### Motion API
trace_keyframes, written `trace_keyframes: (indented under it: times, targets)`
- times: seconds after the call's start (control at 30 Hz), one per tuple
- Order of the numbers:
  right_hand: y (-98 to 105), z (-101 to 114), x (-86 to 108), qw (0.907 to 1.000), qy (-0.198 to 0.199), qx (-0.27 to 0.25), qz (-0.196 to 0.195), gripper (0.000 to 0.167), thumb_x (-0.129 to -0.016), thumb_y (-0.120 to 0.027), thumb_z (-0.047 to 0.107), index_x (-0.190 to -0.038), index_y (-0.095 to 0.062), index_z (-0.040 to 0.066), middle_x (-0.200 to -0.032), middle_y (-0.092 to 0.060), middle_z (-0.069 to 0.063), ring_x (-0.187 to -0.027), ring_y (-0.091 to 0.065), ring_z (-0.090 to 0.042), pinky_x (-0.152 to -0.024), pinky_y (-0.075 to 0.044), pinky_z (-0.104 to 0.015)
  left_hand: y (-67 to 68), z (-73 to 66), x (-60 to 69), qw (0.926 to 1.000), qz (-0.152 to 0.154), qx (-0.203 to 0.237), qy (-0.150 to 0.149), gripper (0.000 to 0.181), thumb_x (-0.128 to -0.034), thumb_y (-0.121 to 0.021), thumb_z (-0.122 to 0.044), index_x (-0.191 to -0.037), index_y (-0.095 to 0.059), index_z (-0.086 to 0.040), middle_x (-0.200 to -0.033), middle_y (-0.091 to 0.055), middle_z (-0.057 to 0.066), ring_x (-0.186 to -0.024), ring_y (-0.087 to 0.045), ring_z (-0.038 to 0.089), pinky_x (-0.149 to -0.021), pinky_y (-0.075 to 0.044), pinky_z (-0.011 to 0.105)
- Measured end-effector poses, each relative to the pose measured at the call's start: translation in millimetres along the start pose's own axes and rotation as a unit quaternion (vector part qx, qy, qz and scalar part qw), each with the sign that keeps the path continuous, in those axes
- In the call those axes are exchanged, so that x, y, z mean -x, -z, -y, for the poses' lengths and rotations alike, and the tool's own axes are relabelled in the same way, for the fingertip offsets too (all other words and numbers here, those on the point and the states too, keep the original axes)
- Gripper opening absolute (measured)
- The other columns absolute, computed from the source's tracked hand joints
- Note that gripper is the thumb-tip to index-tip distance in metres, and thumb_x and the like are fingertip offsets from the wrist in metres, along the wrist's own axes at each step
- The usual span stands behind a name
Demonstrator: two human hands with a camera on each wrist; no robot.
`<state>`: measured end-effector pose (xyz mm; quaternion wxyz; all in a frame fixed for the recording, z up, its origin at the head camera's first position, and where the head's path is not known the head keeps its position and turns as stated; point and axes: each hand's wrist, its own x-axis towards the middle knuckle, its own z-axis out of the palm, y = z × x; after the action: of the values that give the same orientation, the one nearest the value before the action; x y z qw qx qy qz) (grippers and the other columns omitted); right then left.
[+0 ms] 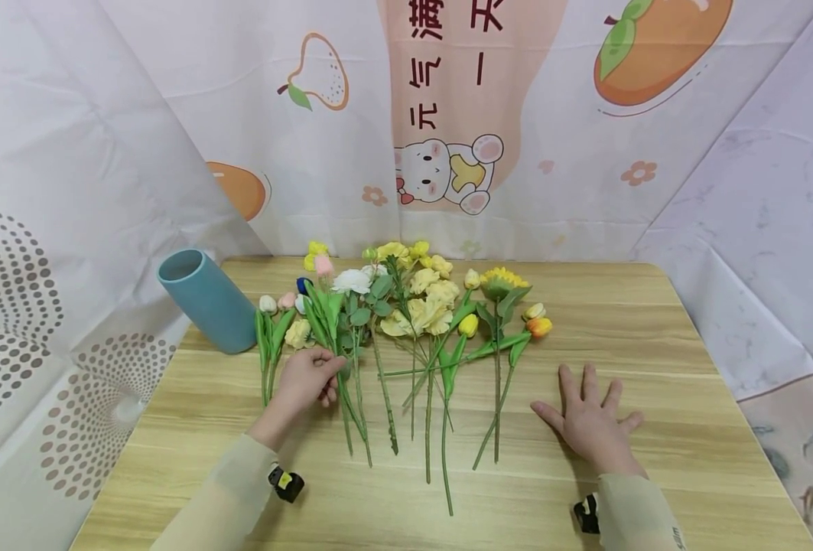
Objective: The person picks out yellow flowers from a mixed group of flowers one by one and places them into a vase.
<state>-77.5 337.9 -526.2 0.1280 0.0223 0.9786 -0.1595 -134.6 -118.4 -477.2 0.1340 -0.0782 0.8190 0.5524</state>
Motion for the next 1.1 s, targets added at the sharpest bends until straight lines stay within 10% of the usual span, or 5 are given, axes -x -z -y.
trace_keyframes:
  times: [0.53, 1.1]
  targets:
    - [-0.3, -0.1, 0.6, 1.0000, 0.000, 0.004, -0.003, 0.098, -0.098, -0.042, 0.073, -0.162, -0.010, 0.006, -0.159, 0.005, -0.042, -0.134, 0.010, -0.078, -0.080, 0.003, -0.097, 56.5, 2.9, 6.4, 0.9970, -0.076, -0.009, 0.004, 0.027, -0.1029, -0.063, -0.019, -0.106, -0.068, 0.007, -0.061, -0.061, 0.009, -0.046, -0.059, 0.016, -0.047, -0.055, 0.033]
    - [2.8, 2.7, 2.6, 1.0000, 0.003, 0.005, -0.003, 0.098, -0.098, -0.042, 0.073, -0.162, -0.011, 0.006, -0.159, 0.004, -0.043, -0.134, 0.009, -0.078, -0.080, 0.002, -0.097, 106.6, 35.7, 10.7, 0.9795, -0.106, -0.169, 0.029, 0.027, -0.1023, -0.060, -0.016, -0.086, -0.064, 0.005, -0.054, -0.059, 0.007, -0.044, -0.059, 0.017, -0.047, -0.051, 0.031]
